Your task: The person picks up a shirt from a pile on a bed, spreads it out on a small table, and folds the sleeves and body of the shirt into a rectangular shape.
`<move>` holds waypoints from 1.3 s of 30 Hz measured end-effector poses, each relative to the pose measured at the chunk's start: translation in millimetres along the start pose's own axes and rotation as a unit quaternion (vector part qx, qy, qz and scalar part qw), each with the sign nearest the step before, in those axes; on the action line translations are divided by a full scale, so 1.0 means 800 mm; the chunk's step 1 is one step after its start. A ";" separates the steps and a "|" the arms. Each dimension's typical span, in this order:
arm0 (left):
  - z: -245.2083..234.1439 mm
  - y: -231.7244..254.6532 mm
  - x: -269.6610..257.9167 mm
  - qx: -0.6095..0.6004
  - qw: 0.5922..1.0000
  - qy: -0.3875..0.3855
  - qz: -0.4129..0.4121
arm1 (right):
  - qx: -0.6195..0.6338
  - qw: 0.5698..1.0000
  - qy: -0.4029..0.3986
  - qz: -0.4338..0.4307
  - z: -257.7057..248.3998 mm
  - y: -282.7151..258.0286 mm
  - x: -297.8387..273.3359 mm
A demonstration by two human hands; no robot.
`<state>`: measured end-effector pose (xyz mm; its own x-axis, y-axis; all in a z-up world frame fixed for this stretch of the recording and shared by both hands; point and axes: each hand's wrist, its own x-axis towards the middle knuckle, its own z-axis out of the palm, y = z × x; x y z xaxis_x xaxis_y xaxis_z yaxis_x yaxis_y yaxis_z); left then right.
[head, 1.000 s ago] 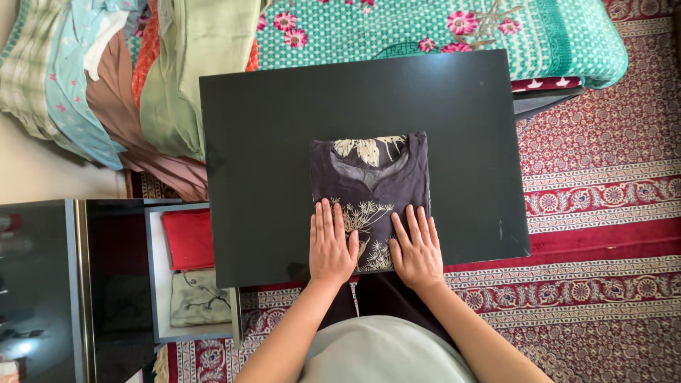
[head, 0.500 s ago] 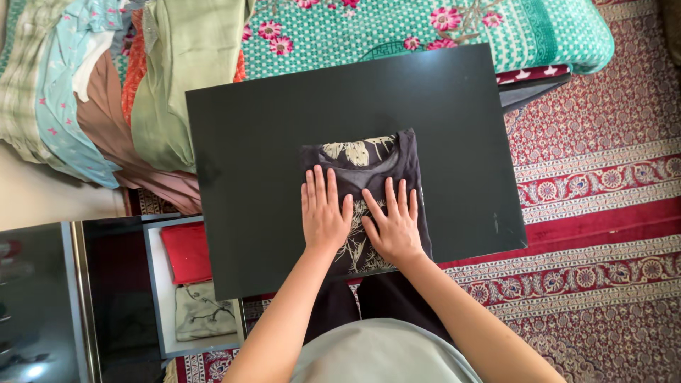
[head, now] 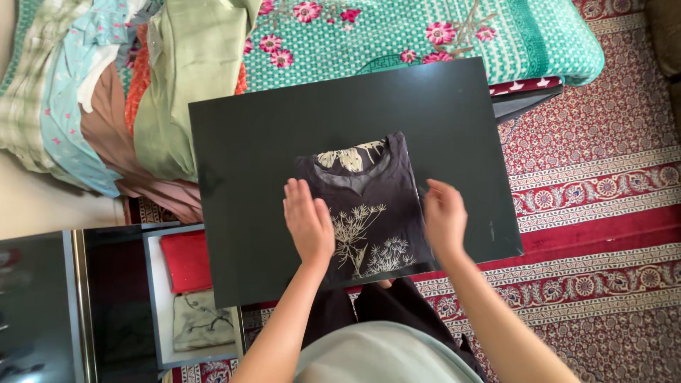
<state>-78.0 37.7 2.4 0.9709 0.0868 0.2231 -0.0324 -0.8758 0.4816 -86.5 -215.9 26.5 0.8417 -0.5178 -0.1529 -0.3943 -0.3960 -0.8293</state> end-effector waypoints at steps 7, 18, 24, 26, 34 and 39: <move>-0.013 -0.018 0.013 -0.143 0.960 0.092 -0.224 | 0.203 0.949 -0.170 0.174 0.019 0.027 0.120; -0.009 0.081 0.027 -0.080 0.973 -0.017 0.218 | 0.184 0.898 -0.286 0.278 0.042 0.005 0.190; 0.018 0.095 0.018 -0.025 0.962 -0.072 0.264 | 0.183 0.890 -0.302 0.290 0.036 0.003 0.198; 0.024 0.091 0.014 -0.028 0.963 -0.083 0.254 | 0.141 0.917 -0.275 0.250 0.035 -0.003 0.190; 0.037 0.083 0.005 -0.019 0.972 -0.113 0.207 | -0.140 0.983 -0.116 0.022 0.063 -0.013 0.162; 0.028 0.093 0.008 0.006 0.973 -0.114 0.202 | -0.066 0.981 -0.177 -0.049 0.063 -0.016 0.189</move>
<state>-69.1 -37.4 20.8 0.9069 -0.3725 0.1968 -0.4209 -0.8224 0.3829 64.4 -251.2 -13.2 0.9441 -0.1851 -0.2728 -0.3296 -0.5372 -0.7764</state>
